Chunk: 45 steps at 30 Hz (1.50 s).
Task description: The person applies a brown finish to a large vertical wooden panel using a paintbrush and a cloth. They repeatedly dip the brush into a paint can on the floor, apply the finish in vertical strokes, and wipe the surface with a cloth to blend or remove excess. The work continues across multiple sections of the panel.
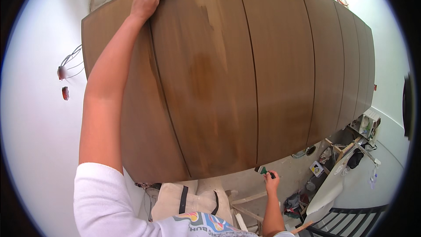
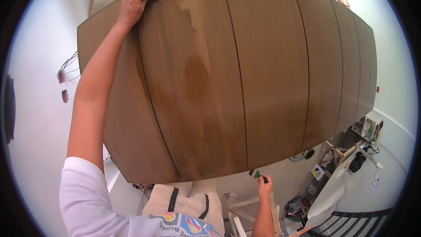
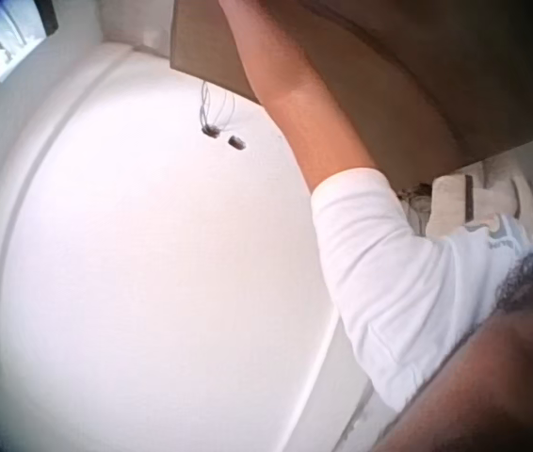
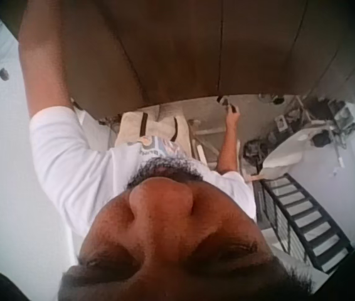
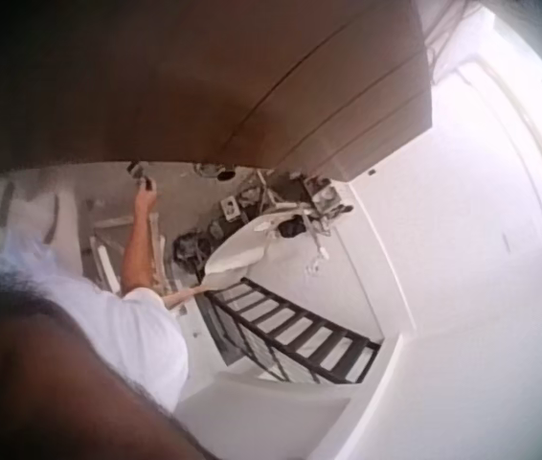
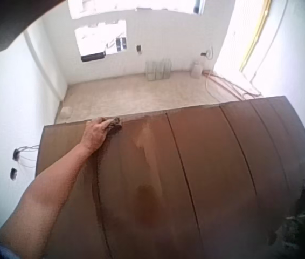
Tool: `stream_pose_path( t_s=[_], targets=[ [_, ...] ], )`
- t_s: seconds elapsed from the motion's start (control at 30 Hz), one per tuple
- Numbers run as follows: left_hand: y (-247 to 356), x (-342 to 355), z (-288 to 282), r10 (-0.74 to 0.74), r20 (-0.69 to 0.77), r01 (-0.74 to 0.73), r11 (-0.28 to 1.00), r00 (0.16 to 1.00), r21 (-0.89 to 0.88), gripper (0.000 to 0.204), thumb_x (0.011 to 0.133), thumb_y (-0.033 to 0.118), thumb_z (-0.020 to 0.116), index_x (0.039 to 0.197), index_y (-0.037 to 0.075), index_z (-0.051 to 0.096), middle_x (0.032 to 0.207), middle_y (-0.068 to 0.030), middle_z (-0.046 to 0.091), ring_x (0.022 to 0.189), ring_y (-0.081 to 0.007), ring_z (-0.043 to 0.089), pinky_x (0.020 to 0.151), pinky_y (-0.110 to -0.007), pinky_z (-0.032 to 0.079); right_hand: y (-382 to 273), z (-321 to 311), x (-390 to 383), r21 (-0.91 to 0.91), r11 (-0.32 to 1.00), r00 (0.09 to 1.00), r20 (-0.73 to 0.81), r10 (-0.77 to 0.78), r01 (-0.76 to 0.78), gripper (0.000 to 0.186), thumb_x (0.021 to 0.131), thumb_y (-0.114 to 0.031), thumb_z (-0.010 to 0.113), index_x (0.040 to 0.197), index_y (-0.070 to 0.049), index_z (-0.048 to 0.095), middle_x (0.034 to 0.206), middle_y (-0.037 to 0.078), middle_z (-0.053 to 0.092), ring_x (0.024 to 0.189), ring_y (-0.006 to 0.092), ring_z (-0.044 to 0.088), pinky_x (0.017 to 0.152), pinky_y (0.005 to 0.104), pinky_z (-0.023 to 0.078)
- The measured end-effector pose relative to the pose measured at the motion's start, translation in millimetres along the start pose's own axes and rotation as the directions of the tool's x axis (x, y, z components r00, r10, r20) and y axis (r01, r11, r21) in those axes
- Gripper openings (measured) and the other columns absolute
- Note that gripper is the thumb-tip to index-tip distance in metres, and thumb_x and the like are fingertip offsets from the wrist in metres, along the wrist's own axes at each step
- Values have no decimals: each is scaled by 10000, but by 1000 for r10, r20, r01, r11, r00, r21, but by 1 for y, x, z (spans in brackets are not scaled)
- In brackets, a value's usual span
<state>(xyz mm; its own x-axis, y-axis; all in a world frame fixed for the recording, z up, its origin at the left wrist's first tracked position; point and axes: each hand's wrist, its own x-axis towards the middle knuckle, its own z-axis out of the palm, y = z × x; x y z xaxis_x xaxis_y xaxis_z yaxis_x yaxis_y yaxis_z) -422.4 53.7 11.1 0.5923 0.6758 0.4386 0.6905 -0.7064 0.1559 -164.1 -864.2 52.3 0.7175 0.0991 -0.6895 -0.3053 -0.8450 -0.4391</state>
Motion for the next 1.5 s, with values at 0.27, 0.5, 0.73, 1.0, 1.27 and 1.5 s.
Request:
stream_pose_path(
  t_s=[0.27, 0.5, 0.73, 1.0, 1.27, 1.5],
  targets=[
    [13, 69, -4, -316, 120, 336, 910, 941, -243, 233, 994, 91, 576, 1125, 85, 769, 1129, -216, 721, 1104, -424, 680, 947, -515, 539, -24, 2, -9, -117, 992, 998, -1, -57, 56, 150, 997, -38, 651, 1115, 55, 656, 968, 128, 709, 837, 202, 754, 753, 304, 628],
    [84, -53, -38, -37, 134, 72, 962, 990, -263, 348, 912, 89, 713, 1250, 166, 744, 1114, -109, 685, 1083, -350, 660, 910, -464, 524, -4, 2, 1, -9, 995, 994, 41, -97, 98, 165, 1005, -45, 659, 1139, 51, 654, 982, 137, 722, 865, 197, 751, 769, 306, 632],
    [308, -303, -168, 65, 248, 52, 898, 967, -437, 381, 854, -8, 652, 1209, 90, 746, 994, -99, 668, 945, -290, 638, 832, -453, 452, 46, -16, -20, 42, 993, 993, 34, -110, 109, 170, 1008, -47, 663, 1152, 45, 656, 978, 132, 721, 862, 192, 751, 776, 294, 628],
    [447, -494, -266, 316, 533, 121, 765, 785, -632, 483, 773, -6, 709, 1240, 107, 756, 1065, -25, 673, 997, -222, 629, 915, -405, 420, 114, -55, -41, 77, 994, 997, 21, -76, 74, 181, 1012, -39, 654, 1170, 48, 646, 1011, 134, 715, 859, 194, 752, 763, 299, 622],
    [374, -414, -222, 230, 372, -50, 899, 900, -436, 422, 852, 65, 676, 1270, 101, 719, 1080, -32, 635, 993, -224, 598, 917, -397, 409, 143, -64, -51, 88, 996, 999, -36, 35, -31, 163, 1010, -17, 647, 1160, 43, 639, 1014, 120, 698, 854, 197, 749, 751, 296, 623],
    [222, -218, -110, 120, 108, -96, 974, 987, -204, 373, 890, 41, 687, 1250, 124, 734, 1152, -87, 670, 1063, -281, 635, 926, -435, 448, 97, -46, -43, 55, 995, 995, -53, 82, -79, 156, 1005, -16, 657, 1149, 41, 642, 1013, 115, 689, 855, 190, 740, 760, 301, 628]
  ],
)
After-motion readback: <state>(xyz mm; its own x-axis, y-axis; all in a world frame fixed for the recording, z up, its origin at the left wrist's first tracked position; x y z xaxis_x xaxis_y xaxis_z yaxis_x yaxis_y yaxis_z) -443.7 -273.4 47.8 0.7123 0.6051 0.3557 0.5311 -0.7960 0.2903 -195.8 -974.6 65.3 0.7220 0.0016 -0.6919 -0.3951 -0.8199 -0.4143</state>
